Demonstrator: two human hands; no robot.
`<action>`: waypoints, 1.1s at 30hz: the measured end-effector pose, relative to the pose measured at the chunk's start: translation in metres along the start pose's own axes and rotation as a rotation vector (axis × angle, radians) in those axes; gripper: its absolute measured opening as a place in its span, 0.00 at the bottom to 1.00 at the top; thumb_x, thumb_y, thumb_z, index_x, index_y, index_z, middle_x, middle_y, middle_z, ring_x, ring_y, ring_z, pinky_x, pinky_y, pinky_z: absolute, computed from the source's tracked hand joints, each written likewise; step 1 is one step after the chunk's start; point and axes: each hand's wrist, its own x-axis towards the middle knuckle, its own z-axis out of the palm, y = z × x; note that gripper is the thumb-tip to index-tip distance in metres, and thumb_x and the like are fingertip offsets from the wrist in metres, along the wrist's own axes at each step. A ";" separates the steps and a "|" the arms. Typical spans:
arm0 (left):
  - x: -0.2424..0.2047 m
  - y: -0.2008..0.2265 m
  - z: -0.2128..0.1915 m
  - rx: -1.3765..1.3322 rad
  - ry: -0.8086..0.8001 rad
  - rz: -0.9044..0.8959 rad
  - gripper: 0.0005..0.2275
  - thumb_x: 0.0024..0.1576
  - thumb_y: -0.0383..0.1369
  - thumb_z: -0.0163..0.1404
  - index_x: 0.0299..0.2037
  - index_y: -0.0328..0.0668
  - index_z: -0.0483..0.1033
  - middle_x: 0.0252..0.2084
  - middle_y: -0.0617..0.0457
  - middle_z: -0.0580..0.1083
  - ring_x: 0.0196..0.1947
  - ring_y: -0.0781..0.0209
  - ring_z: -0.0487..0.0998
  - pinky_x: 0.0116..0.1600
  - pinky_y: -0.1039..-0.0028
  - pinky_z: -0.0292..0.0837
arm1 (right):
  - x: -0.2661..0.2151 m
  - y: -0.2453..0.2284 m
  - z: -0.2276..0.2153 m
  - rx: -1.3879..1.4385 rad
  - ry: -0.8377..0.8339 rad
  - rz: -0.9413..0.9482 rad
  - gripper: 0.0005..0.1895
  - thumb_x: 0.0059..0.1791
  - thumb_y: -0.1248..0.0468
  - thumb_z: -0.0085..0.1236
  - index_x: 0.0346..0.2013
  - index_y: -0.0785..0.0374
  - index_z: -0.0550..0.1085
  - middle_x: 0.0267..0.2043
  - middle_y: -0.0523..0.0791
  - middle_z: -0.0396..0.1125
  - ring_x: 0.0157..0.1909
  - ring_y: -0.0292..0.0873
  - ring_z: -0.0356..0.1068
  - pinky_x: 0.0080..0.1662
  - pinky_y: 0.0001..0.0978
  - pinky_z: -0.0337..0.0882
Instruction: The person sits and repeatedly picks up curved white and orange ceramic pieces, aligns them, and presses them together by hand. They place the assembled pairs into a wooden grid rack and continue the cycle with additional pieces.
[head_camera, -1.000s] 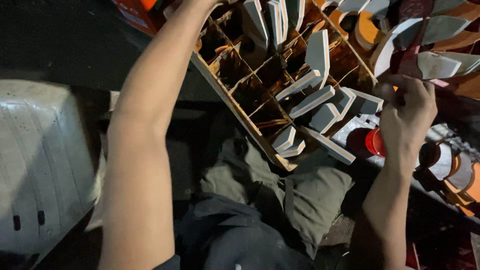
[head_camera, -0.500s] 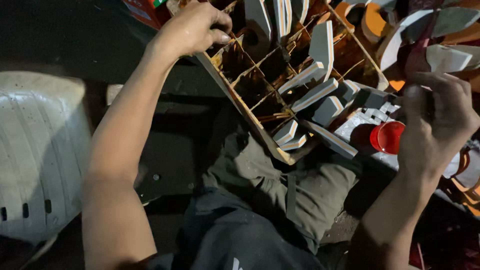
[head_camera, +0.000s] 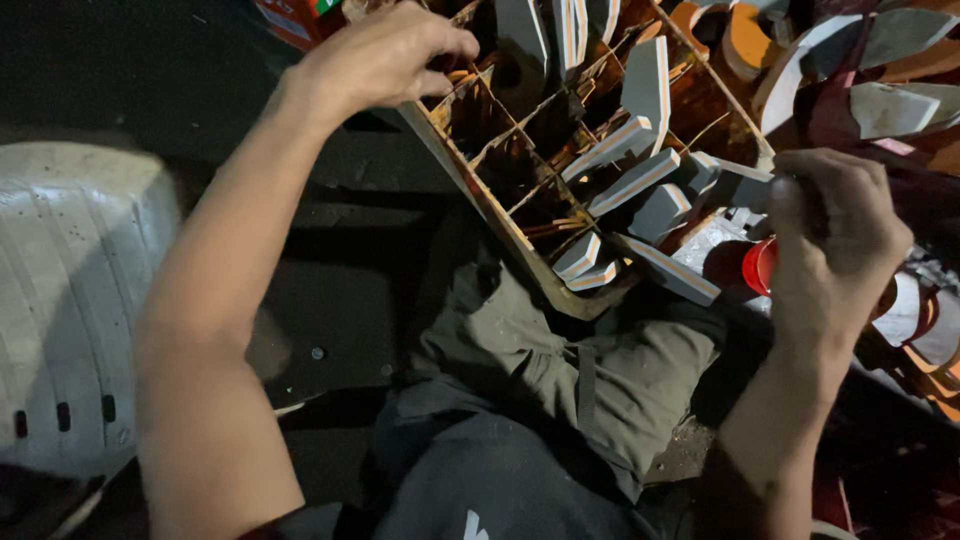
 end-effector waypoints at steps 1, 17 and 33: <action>0.000 0.000 0.002 0.001 0.041 0.046 0.19 0.55 0.26 0.58 0.58 0.41 0.77 0.54 0.45 0.78 0.53 0.49 0.79 0.61 0.60 0.72 | -0.001 0.000 0.001 0.004 0.001 0.023 0.09 0.54 0.80 0.56 0.48 0.71 0.76 0.51 0.44 0.69 0.49 0.33 0.69 0.51 0.23 0.70; -0.025 0.018 -0.020 0.076 0.530 0.228 0.09 0.65 0.19 0.48 0.46 0.43 0.79 0.59 0.51 0.80 0.56 0.55 0.83 0.64 0.67 0.80 | -0.013 -0.037 -0.002 0.177 0.032 0.194 0.09 0.56 0.78 0.56 0.50 0.73 0.75 0.53 0.46 0.69 0.47 0.37 0.71 0.46 0.29 0.74; -0.055 0.162 0.015 -1.259 0.277 0.127 0.06 0.64 0.22 0.53 0.49 0.37 0.79 0.54 0.51 0.77 0.53 0.58 0.79 0.57 0.69 0.79 | -0.060 -0.035 0.002 0.594 -0.648 0.306 0.34 0.43 0.66 0.72 0.61 0.71 0.70 0.59 0.48 0.67 0.63 0.43 0.66 0.65 0.36 0.64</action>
